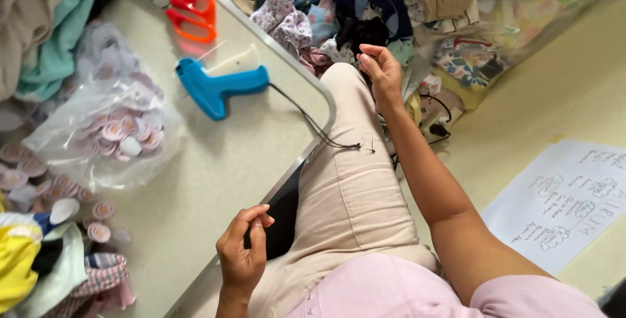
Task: The person uses a hot glue gun to attach circular stickers to various pieces of children's clothing. They handle a white cloth, a blue garment, light blue shorts, and a black garment, applying glue to the stickers and pressing them onto the fabric.
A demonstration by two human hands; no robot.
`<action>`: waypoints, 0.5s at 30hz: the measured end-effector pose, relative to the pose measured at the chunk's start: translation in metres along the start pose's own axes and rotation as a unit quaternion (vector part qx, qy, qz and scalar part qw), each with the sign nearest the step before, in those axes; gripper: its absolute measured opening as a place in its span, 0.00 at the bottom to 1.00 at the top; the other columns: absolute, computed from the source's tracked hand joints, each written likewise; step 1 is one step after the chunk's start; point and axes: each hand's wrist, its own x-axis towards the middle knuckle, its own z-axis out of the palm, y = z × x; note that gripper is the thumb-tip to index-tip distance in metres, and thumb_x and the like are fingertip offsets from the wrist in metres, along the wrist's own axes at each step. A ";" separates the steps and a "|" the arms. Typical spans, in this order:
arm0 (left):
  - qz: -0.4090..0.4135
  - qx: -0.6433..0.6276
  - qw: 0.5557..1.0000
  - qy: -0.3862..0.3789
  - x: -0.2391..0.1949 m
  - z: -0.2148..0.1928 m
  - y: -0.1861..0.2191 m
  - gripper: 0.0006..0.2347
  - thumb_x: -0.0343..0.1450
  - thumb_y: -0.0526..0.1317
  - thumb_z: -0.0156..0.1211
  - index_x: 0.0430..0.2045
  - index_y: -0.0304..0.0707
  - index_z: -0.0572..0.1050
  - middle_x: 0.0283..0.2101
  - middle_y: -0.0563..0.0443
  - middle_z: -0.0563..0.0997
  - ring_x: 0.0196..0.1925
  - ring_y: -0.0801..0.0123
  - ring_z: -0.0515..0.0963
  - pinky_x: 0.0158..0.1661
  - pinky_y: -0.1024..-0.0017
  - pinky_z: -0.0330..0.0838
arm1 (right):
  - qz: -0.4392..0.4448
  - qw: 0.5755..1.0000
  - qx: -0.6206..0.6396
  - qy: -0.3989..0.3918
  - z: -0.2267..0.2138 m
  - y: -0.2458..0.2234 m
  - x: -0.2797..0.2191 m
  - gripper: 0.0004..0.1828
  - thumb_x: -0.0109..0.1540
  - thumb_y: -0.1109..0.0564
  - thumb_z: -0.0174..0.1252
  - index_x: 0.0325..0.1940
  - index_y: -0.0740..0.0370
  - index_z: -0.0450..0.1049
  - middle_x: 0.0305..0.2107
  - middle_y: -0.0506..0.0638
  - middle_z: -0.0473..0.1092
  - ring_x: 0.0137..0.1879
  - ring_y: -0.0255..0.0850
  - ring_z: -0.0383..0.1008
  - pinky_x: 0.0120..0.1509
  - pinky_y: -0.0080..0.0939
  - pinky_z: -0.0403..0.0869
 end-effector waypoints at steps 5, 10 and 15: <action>0.032 -0.009 0.997 -0.072 0.096 0.039 0.011 0.12 0.72 0.24 0.45 0.42 0.30 0.76 0.32 0.46 0.81 0.34 0.67 0.83 0.40 0.75 0.80 | 0.130 0.990 -0.004 0.049 -0.030 0.064 0.053 0.08 0.66 0.52 0.59 0.47 0.52 0.78 0.41 0.43 0.76 0.51 0.33 0.79 0.54 0.33 0.77; 0.155 0.016 0.975 -0.156 0.207 0.090 0.019 0.11 0.70 0.22 0.48 0.41 0.29 0.75 0.32 0.46 0.81 0.32 0.61 0.79 0.39 0.68 0.75 | 0.214 0.974 -0.028 0.063 -0.047 0.131 0.107 0.08 0.64 0.51 0.60 0.45 0.52 0.77 0.38 0.42 0.76 0.47 0.31 0.79 0.51 0.34 0.77; 0.199 0.094 0.949 -0.227 0.278 0.134 0.004 0.11 0.70 0.24 0.50 0.44 0.32 0.74 0.36 0.45 0.80 0.34 0.56 0.76 0.38 0.63 0.69 | 0.240 0.965 -0.064 0.081 -0.095 0.215 0.184 0.06 0.64 0.53 0.60 0.45 0.49 0.78 0.36 0.38 0.76 0.43 0.28 0.77 0.45 0.32 0.76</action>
